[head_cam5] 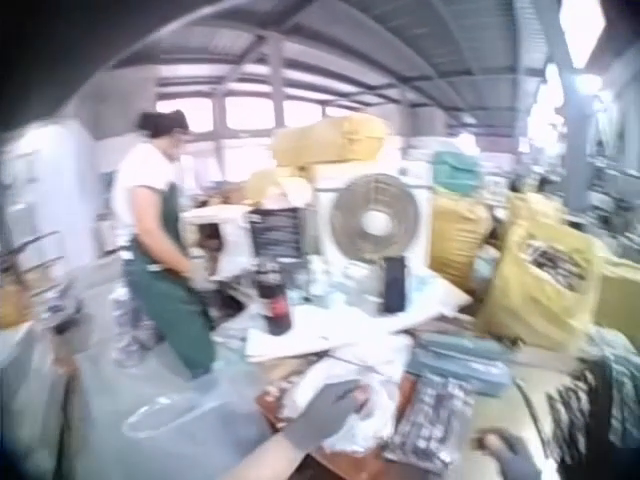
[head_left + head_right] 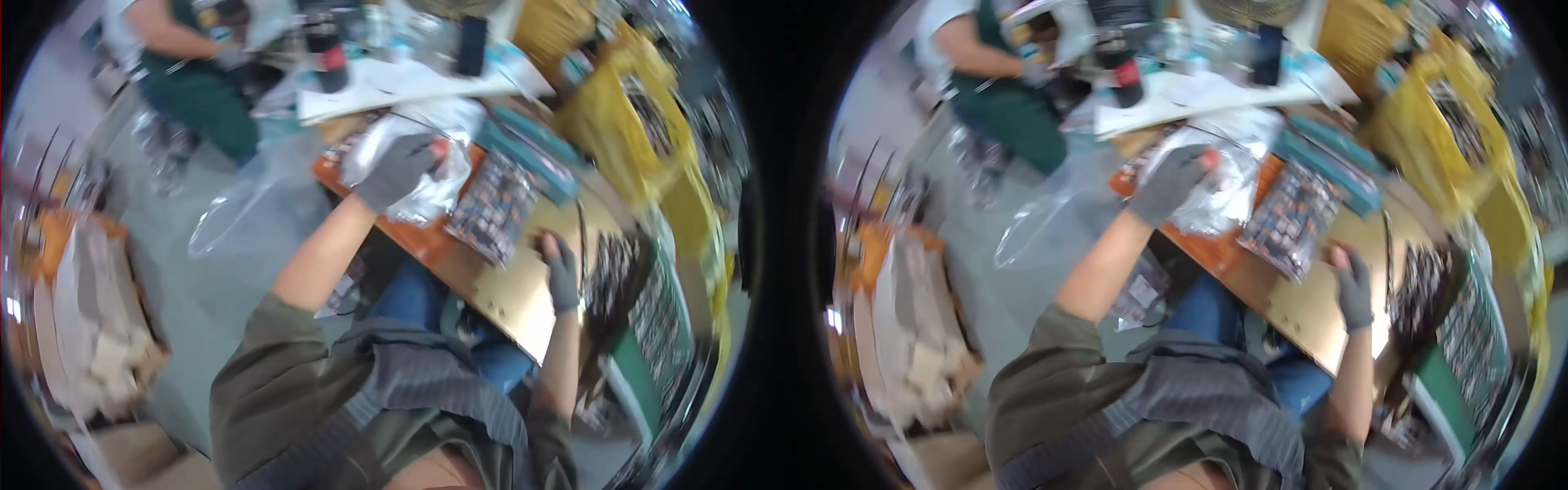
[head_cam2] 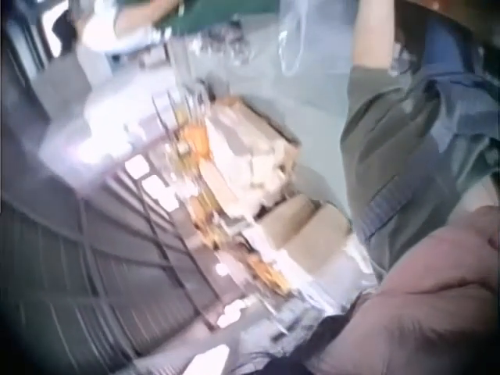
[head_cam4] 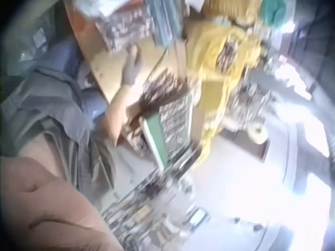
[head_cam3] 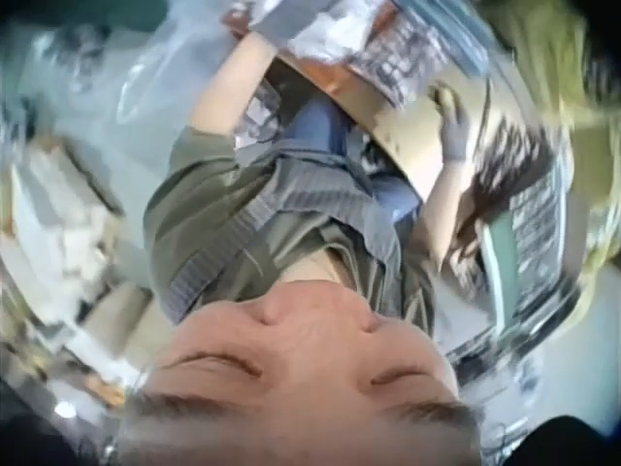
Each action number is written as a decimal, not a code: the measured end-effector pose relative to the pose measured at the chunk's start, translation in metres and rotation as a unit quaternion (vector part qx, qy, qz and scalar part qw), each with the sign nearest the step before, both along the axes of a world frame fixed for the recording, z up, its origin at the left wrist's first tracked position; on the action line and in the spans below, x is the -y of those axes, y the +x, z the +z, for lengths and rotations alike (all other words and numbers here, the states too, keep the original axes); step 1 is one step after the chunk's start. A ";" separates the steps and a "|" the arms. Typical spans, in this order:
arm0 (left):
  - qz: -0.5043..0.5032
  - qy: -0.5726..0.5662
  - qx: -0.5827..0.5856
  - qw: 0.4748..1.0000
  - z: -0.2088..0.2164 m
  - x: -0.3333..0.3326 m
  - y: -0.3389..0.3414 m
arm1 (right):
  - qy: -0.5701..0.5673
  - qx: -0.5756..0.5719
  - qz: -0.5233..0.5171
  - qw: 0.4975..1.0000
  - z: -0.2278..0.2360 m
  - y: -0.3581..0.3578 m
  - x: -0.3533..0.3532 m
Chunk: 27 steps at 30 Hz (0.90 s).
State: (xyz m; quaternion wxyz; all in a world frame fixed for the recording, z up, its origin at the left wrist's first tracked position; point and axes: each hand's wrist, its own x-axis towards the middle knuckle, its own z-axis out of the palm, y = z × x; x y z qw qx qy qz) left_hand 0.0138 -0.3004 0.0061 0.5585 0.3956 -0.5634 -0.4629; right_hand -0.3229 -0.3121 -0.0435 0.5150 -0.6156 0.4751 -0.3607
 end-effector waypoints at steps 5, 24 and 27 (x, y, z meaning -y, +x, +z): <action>-0.001 0.026 0.065 0.998 -0.016 -0.046 -0.099 | 0.025 0.108 0.052 0.993 0.023 0.073 -0.048; -0.066 -0.031 -0.019 0.997 -0.022 -0.012 -0.160 | -0.063 -0.192 -0.210 0.956 -0.043 -0.091 -0.042; -0.064 0.017 0.249 0.966 -0.065 0.023 -0.208 | -0.194 -0.373 -0.335 0.843 -0.033 -0.139 0.024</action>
